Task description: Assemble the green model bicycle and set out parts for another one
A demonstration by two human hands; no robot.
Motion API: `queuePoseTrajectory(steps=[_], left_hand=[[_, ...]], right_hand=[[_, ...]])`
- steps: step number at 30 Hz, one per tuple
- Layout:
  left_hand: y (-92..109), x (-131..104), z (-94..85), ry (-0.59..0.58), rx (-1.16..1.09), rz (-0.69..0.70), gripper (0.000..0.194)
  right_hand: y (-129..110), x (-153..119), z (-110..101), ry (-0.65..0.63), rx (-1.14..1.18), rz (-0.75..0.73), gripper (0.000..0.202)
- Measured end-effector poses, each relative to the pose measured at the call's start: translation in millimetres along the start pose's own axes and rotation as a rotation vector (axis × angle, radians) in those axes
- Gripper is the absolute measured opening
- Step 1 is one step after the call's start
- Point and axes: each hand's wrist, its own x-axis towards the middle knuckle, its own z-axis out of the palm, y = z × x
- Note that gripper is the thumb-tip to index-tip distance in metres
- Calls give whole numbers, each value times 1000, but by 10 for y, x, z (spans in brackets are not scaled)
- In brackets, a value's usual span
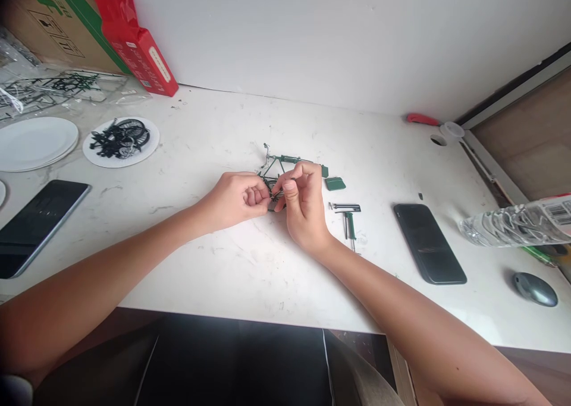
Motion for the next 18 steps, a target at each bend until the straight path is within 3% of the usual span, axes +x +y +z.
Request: queuePoseTrajectory(steps=[18], left_hand=[[-13,2,-1,-3,-28,-2,11]], right_hand=[[-13,8,9,-5,10,-20,19]])
